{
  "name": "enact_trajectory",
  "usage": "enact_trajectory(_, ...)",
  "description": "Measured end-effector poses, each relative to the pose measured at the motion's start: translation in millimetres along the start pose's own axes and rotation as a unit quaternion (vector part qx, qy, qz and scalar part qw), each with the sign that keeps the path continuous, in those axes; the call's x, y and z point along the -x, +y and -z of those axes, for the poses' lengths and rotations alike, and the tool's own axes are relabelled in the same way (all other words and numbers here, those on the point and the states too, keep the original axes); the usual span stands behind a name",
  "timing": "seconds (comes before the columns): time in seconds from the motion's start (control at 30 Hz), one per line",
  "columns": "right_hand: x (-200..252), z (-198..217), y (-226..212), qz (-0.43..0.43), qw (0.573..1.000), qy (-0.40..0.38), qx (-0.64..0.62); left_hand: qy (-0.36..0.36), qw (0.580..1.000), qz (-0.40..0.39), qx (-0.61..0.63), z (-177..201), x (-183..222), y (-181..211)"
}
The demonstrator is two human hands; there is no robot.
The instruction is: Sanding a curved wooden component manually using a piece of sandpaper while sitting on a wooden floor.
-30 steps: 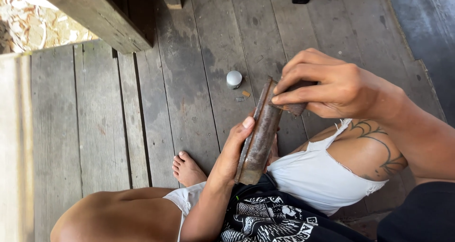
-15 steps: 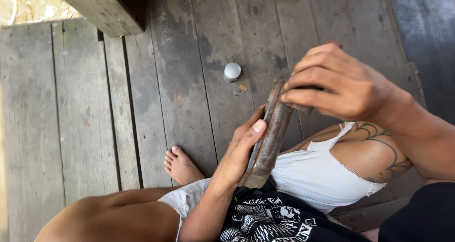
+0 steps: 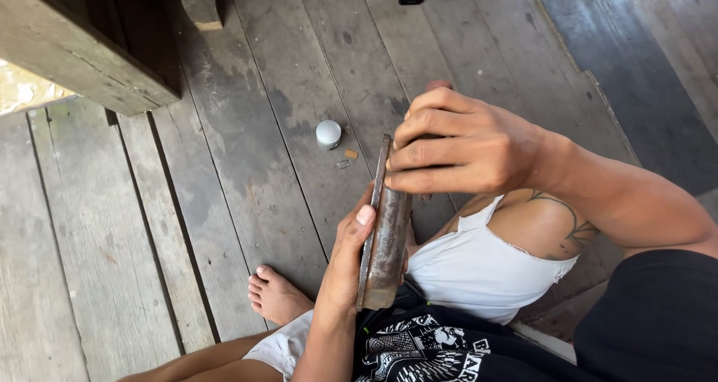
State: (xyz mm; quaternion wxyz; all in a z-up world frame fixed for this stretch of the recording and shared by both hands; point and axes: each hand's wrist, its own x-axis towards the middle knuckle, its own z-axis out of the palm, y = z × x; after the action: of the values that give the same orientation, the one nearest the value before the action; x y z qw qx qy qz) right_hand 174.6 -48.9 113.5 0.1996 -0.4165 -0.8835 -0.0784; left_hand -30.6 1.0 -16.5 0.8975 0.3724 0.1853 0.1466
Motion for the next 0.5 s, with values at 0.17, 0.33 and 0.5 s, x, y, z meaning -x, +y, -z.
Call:
enact_trajectory(0.17,1,-2,-5,0.0,1.0,0.006,0.007,-0.013,0.999,0.016,0.029,-3,0,2)
enact_trajectory(0.33,3,-6,-6,-0.003,1.0,0.01,-0.005,0.0,0.999,0.033,0.041,3,-2,-5)
enact_trajectory(0.5,1,-13,-10,0.034,0.999,0.016,-0.029,-0.002,0.998,0.034,0.053,14,-6,-20)
